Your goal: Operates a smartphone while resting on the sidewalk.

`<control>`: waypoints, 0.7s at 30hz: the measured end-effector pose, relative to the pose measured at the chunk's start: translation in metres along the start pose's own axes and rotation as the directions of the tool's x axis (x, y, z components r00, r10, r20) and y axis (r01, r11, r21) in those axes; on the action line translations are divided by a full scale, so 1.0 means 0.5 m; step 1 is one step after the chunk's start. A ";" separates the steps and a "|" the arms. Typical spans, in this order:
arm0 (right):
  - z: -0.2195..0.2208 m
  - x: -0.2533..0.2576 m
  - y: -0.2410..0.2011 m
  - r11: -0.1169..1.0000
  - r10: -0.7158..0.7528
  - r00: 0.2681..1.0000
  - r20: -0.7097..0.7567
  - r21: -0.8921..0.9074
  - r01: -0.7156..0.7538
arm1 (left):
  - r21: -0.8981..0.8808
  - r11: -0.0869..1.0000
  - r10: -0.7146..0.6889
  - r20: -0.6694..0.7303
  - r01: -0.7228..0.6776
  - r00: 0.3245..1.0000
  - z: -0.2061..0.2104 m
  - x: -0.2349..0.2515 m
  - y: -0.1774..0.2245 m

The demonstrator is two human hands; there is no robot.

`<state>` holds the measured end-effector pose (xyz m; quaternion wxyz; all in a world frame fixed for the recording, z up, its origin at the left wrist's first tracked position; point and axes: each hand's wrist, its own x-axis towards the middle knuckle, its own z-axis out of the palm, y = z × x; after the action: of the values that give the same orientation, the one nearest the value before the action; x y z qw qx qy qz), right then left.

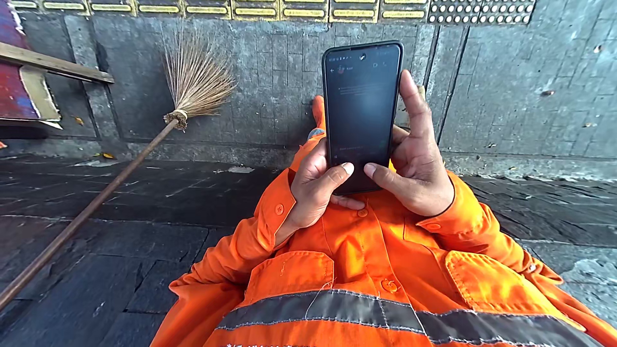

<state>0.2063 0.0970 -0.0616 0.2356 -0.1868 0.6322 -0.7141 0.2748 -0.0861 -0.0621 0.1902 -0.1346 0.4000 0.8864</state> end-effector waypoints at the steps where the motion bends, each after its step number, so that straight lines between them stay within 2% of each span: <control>1: -0.001 0.000 -0.001 0.999 0.017 1.000 -0.003 0.031 -0.017 | 0.004 1.000 -0.006 0.002 0.006 1.000 -0.001 0.000 0.001; 5: -0.006 -0.002 -0.002 0.996 0.070 0.997 -0.033 0.066 -0.068 | 0.002 1.000 -0.026 -0.003 0.026 1.000 -0.003 0.000 0.001; 21: -0.003 0.001 0.000 0.993 0.045 0.997 -0.070 0.111 -0.037 | -0.028 0.999 -0.028 0.006 0.028 1.000 -0.007 -0.003 -0.004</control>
<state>0.2049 0.0980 -0.0616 0.2370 -0.1345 0.6041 -0.7489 0.2774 -0.0878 -0.0654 0.2017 -0.1403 0.3849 0.8896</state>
